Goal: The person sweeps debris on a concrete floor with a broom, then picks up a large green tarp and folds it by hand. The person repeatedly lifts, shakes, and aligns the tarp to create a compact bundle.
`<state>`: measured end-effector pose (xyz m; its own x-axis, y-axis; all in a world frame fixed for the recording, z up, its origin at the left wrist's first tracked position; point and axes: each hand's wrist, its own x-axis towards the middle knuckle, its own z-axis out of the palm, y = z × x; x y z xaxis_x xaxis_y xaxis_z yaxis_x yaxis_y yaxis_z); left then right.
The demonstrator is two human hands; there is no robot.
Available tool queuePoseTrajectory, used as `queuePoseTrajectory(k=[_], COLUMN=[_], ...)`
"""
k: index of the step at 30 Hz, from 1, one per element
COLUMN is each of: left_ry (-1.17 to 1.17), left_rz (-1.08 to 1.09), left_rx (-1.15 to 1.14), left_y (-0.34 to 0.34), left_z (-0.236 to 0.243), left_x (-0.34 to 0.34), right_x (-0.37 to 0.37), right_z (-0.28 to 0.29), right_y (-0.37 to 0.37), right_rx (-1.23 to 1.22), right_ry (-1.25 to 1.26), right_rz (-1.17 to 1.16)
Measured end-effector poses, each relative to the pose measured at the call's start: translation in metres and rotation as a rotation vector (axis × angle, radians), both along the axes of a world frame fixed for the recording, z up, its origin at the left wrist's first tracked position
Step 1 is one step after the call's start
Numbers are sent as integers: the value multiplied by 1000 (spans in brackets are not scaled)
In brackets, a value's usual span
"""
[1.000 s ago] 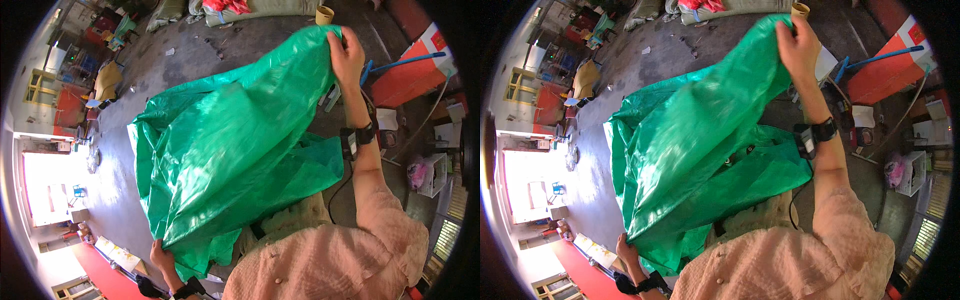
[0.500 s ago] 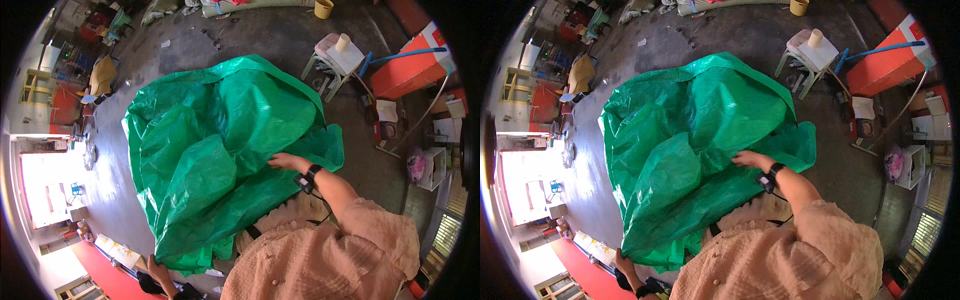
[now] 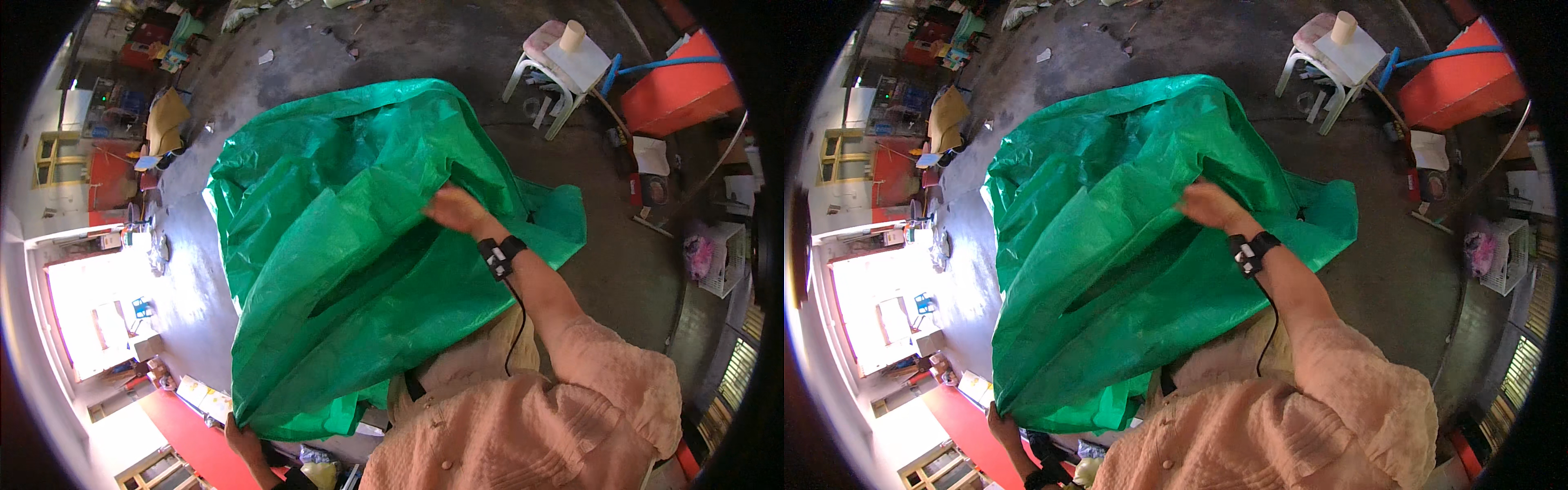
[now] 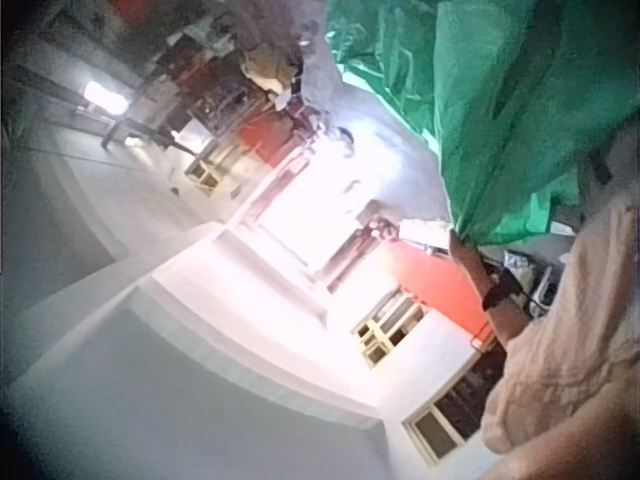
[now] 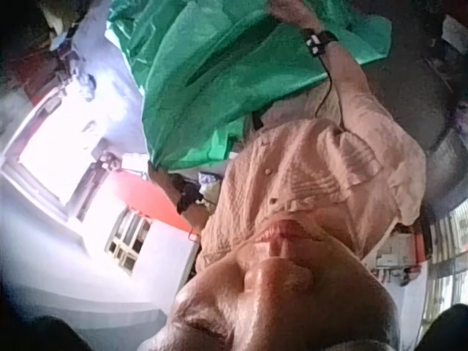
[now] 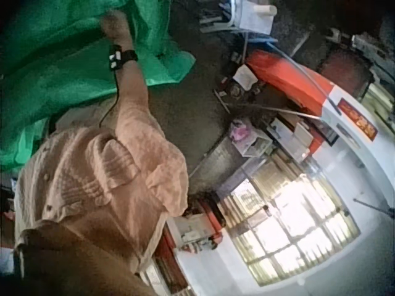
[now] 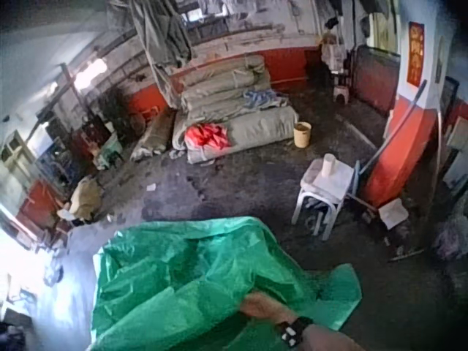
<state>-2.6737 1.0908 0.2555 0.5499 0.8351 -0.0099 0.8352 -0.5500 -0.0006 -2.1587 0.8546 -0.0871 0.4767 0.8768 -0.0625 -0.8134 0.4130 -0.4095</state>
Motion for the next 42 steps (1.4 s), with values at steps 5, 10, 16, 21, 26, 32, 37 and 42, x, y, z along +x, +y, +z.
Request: queuePoseTrajectory(k=[5,10,16,21,26,32,37,42], left_ry=[-76,-79,-87,-154,-7,-94,-26,-32], left_rz=[27,-62,-36,-239,-92,-173,-101,-161], left_rx=[-59,-54,-59,255,-7,13,63,97], left_y=[1,5,5,16,2,-1,-5,-11], left_z=[9,3,-7,-3,30,30,31,29], left_x=[12,10,22,45,86,103,98,108], right_x=[-97,-111,-31,-17,-91,-85,2,23], right_z=[-9,-86,43,117,16,-43,94,137], right_y=[18,-64,-121,-128,-123,-96,-123,-123], right_rx=[-503,-896,-1045,-1224,-946,-1145,-1129,-1417], right_ry=[-1335,-1251,-2070,-1885,-1443,-1725,-1665,-1735], right_rz=[1159,671,222,165,742,185,-232,-715])
